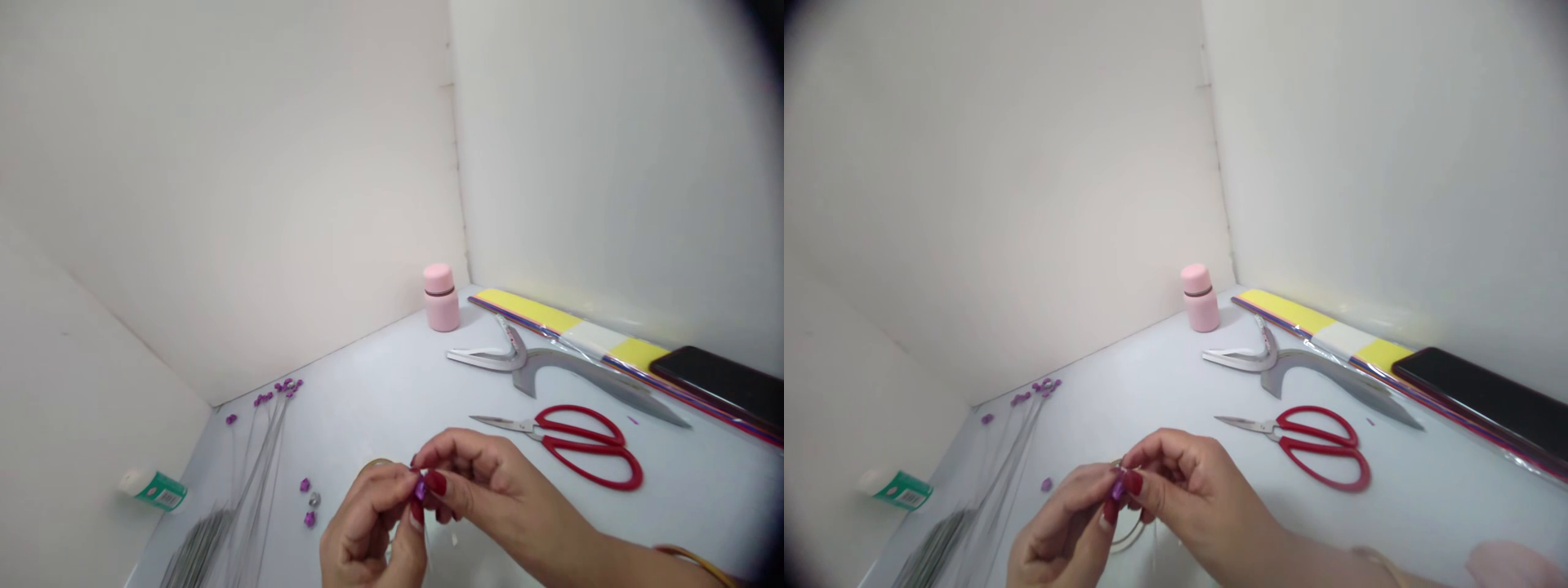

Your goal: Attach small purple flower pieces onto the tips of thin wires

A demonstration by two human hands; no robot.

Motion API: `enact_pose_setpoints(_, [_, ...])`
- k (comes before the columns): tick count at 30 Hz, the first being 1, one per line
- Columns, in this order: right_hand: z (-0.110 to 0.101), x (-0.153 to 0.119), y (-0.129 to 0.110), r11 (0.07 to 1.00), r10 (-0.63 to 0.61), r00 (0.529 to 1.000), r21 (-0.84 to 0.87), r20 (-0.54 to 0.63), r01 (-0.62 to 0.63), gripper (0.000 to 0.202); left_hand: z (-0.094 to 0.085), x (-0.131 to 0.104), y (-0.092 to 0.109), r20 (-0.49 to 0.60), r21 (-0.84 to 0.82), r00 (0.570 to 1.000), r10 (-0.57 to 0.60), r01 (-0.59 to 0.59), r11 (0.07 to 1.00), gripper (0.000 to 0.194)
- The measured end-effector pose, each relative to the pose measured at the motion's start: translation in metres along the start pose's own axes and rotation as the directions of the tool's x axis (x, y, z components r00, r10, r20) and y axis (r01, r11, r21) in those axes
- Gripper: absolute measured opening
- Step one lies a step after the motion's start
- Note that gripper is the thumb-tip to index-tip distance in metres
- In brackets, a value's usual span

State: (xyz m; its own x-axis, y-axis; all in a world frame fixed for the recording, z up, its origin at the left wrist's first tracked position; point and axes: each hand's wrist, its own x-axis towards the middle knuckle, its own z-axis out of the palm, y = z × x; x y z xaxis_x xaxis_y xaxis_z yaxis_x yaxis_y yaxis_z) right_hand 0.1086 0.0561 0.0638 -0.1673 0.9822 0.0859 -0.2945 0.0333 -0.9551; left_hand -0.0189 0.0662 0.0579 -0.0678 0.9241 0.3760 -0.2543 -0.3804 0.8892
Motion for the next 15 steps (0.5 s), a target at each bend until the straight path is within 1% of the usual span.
enact_pose_setpoints(1, [0.0, 0.0, 0.0, 1.0, 0.007, 1.0, 0.02, 0.015, -0.008, 0.018, -0.001, 0.0, -0.001, 0.017, 0.015, 1.0, 0.012, -0.012, 1.0, 0.009])
enact_pose_setpoints(4, [-0.002, 0.001, -0.001, 1.0, -0.002, 0.999, 0.008, 0.035, 0.002, 0.018, -0.005, 0.0, -0.003, 0.083, 0.053, 0.996, 0.019, -0.023, 0.998, 0.01])
enact_pose_setpoints(7, [-0.001, 0.002, -0.001, 1.0, -0.01, 1.0, 0.022, 0.003, 0.01, 0.017, -0.009, 0.002, -0.006, 0.136, 0.068, 0.991, 0.021, -0.031, 0.997, 0.013])
enact_pose_setpoints(10, [-0.001, 0.002, 0.0, 0.999, -0.01, 1.0, 0.046, -0.026, 0.011, 0.017, -0.011, 0.002, -0.009, 0.156, 0.099, 0.987, 0.038, -0.053, 0.994, 0.014])
enact_pose_setpoints(12, [-0.001, 0.002, 0.001, 0.999, -0.009, 0.999, 0.044, -0.04, 0.011, 0.016, -0.01, 0.001, -0.009, 0.123, 0.101, 0.992, 0.028, -0.04, 0.994, 0.015])
enact_pose_setpoints(15, [-0.002, 0.0, -0.001, 0.999, -0.053, 0.998, -0.009, -0.044, 0.053, 0.015, -0.006, -0.003, -0.008, 0.005, 0.082, 0.999, -0.046, 0.046, 0.996, 0.016])
